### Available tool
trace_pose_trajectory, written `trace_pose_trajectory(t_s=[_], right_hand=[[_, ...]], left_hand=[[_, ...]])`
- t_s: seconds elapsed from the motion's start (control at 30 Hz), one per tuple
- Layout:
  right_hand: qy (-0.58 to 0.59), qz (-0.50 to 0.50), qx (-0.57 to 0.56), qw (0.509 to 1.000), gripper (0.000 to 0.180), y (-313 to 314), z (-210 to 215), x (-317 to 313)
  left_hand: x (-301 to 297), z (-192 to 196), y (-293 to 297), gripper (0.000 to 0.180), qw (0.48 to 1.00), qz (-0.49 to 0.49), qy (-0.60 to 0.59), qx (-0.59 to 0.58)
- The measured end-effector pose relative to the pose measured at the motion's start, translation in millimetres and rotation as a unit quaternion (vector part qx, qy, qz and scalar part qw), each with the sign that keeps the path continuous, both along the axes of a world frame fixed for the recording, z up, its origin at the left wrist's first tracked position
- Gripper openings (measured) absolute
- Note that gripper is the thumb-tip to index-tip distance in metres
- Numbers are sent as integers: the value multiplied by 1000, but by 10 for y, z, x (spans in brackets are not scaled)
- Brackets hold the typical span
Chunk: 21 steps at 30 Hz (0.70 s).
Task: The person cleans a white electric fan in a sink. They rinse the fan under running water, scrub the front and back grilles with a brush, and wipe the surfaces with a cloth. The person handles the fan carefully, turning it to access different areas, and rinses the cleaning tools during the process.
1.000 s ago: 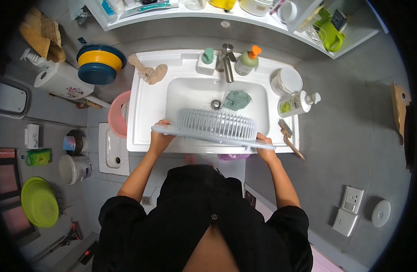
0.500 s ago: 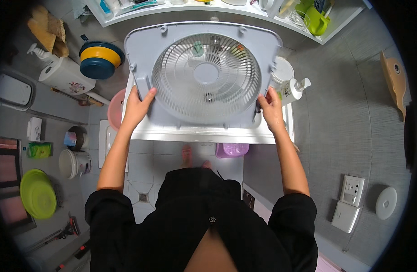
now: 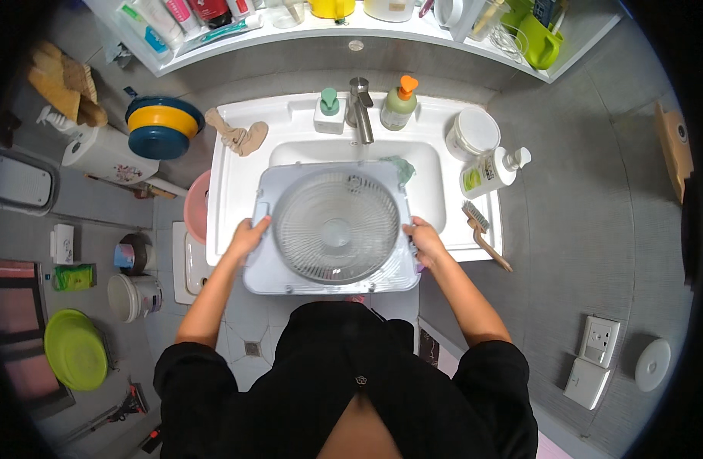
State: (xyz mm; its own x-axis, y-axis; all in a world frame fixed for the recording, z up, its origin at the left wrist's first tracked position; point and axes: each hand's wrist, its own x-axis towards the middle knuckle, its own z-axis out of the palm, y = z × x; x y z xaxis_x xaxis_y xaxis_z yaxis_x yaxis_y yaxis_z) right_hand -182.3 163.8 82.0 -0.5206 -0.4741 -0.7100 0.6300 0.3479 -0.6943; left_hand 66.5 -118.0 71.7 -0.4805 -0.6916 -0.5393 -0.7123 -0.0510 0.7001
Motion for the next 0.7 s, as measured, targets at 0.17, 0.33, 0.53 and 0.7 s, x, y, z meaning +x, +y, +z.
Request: trace_pose_trajectory(t_s=[0.17,0.33,0.53,0.7], right_hand=[[133,-103,54,984,28,50,-33,-419],[167,-118,8,979,28,435,-136,-712],[236,-118,84,961,34,536,436,-610],[292,-79,204,931,33,539,796,-622]], left_hand=[[-694,-479,111,64,996,-13,86,23],[-1140,-501,228,67,989,-79,41,120],[-1409,-737,387,70,974,-91,63,199],[-1449,-710,586,82,969,-87,42,229]])
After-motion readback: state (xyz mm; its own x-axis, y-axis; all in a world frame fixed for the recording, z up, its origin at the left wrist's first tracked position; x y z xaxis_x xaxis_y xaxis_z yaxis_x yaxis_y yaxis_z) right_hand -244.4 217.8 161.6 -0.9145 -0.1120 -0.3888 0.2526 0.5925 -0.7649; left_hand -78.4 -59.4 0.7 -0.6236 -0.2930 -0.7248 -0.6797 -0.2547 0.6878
